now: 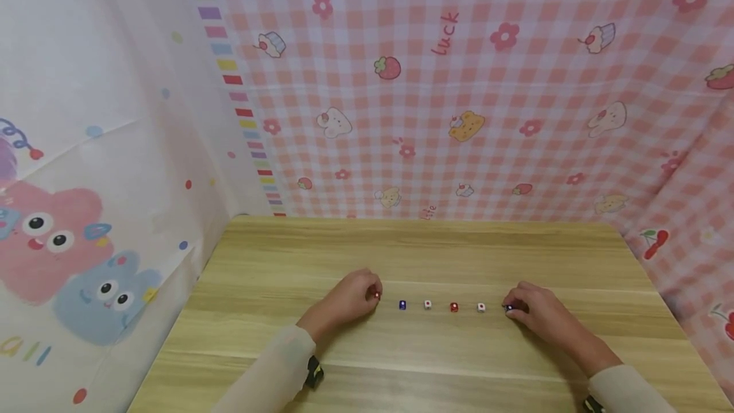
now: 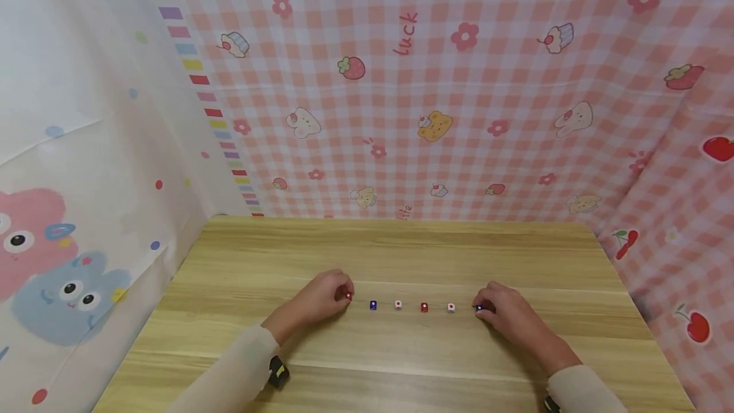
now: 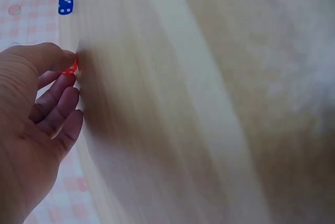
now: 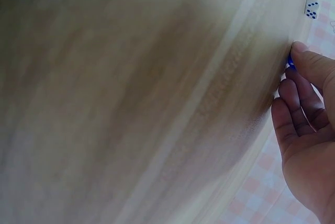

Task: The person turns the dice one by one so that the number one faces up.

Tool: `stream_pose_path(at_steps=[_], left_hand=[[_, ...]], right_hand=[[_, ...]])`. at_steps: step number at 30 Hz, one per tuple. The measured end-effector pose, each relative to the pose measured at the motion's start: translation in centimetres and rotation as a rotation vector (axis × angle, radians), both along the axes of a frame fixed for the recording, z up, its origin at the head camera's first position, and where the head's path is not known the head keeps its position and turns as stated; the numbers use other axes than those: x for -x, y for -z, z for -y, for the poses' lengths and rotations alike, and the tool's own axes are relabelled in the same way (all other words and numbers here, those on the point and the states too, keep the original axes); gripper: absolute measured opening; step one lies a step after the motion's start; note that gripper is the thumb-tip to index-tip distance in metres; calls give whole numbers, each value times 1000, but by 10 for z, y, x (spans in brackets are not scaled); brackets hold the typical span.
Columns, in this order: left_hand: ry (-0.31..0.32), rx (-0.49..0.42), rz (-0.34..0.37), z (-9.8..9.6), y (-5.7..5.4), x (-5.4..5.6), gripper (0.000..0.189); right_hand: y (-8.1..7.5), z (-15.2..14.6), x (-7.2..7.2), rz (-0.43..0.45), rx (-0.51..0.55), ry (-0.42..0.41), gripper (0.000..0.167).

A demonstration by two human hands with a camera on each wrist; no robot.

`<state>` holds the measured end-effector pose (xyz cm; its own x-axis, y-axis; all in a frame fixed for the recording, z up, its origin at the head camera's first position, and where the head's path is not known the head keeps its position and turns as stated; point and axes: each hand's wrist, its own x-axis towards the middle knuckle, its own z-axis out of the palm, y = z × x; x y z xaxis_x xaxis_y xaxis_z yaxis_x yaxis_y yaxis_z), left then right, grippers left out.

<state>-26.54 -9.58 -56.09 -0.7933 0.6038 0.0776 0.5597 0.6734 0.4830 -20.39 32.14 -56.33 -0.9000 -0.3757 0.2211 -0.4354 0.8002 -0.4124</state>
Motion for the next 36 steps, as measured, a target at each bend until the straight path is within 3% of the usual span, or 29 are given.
stream_pose_path(at_steps=[12,19,26,36], left_hand=[[7,63,6,-5,-4,-17,9],[-12,52,15,-1,-1,-18,8],[9,37,18,0,1,-18,9],[3,38,26,0,4,-16,9]], right_hand=[[0,1,-2,-3,-5,5,17],[0,2,-2,32,-2,15,17],[1,1,-4,56,8,13,16],[1,1,-3,-16,-33,12,17]])
